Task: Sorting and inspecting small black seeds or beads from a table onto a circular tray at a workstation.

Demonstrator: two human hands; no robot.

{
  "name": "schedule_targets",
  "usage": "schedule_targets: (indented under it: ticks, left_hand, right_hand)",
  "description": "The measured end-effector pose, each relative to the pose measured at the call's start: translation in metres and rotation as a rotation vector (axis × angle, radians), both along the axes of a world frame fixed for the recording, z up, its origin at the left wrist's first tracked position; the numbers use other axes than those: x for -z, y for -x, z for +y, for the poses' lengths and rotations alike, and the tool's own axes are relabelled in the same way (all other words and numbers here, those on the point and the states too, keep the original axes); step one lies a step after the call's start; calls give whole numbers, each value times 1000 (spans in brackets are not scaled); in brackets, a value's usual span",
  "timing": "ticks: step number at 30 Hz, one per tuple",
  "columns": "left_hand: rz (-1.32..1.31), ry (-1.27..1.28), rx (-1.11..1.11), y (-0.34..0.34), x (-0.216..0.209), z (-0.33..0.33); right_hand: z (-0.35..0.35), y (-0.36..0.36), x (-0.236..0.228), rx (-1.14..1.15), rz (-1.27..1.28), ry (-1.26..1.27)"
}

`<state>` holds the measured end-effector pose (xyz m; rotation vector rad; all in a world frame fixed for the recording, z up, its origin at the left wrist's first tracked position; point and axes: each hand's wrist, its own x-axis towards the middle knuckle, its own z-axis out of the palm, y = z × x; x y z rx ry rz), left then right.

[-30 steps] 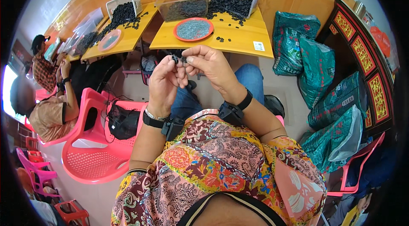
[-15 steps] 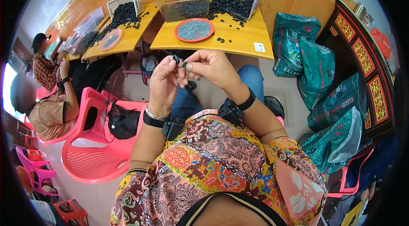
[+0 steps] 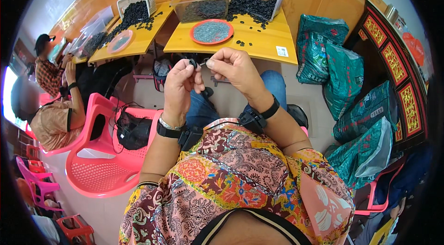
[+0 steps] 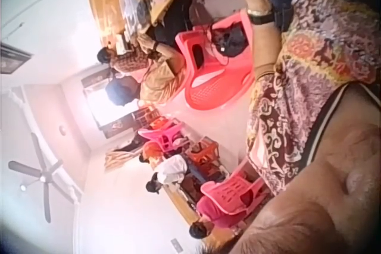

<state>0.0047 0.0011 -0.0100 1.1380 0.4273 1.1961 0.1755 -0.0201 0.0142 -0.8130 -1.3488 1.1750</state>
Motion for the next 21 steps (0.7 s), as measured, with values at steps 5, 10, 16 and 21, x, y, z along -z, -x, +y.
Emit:
schedule_targets:
  ticks: [5,10,16,21]
  left_hand:
    - [184,-65,-117,-5,-5,-9]
    - [213,-81,-155,-4,-4,-10]
    - [228,-99,-152,-4,-2,-8]
    - [227,-88,-145,-4,-3,-9]
  right_hand:
    - [6,3,10,177,-119,-140]
    - [5,4,11,175,-154,-155]
    - [4,6,11,190,-145,-153]
    - [5,9,13,180,-113,-148]
